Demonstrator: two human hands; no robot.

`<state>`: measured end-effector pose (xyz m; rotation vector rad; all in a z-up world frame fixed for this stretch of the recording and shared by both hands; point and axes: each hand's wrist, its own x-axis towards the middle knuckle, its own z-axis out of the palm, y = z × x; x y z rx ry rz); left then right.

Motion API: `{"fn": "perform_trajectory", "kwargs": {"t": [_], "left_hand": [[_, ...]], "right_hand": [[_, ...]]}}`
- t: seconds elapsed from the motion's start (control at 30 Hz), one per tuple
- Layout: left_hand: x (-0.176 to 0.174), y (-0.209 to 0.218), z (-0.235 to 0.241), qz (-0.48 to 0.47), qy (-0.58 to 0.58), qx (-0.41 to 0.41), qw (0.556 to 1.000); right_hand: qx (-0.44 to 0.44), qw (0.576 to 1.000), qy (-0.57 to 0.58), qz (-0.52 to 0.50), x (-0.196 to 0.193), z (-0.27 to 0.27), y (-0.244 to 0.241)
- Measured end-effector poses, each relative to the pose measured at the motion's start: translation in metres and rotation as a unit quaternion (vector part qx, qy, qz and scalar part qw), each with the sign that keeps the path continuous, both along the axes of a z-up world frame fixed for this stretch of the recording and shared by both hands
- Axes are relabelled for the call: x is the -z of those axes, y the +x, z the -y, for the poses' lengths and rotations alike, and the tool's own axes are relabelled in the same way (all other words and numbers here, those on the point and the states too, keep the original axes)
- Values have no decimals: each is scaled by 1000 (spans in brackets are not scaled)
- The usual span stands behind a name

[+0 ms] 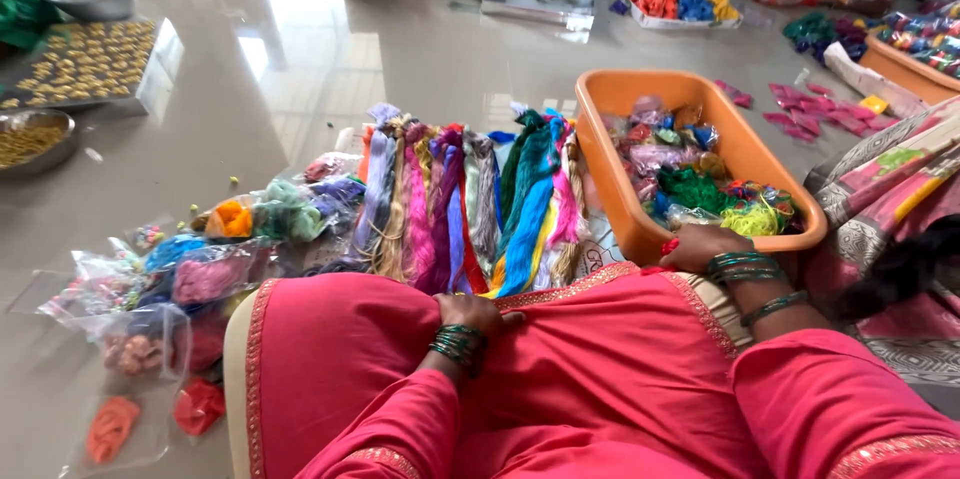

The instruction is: Bundling and wrapping long strands of colored silk thread into neat portions.

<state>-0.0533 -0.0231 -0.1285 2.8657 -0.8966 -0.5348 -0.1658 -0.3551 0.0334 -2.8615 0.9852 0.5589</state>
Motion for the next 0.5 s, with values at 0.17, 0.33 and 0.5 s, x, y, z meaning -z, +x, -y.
{"fn": "perform_trajectory", "kwargs": {"t": [0.17,0.33,0.5], "left_hand": [[-24,-21,-24,51,37,26,998],[-58,-40,-48,25,-112,34,993],[-61,-56,-49,-12,-280,2,960]], "right_hand": [[2,999,-47,25,-58,-58,-37],[15,997,-60,44,-81,-70,-68],[25,995,-71,59,-90,-72,-75]]}}
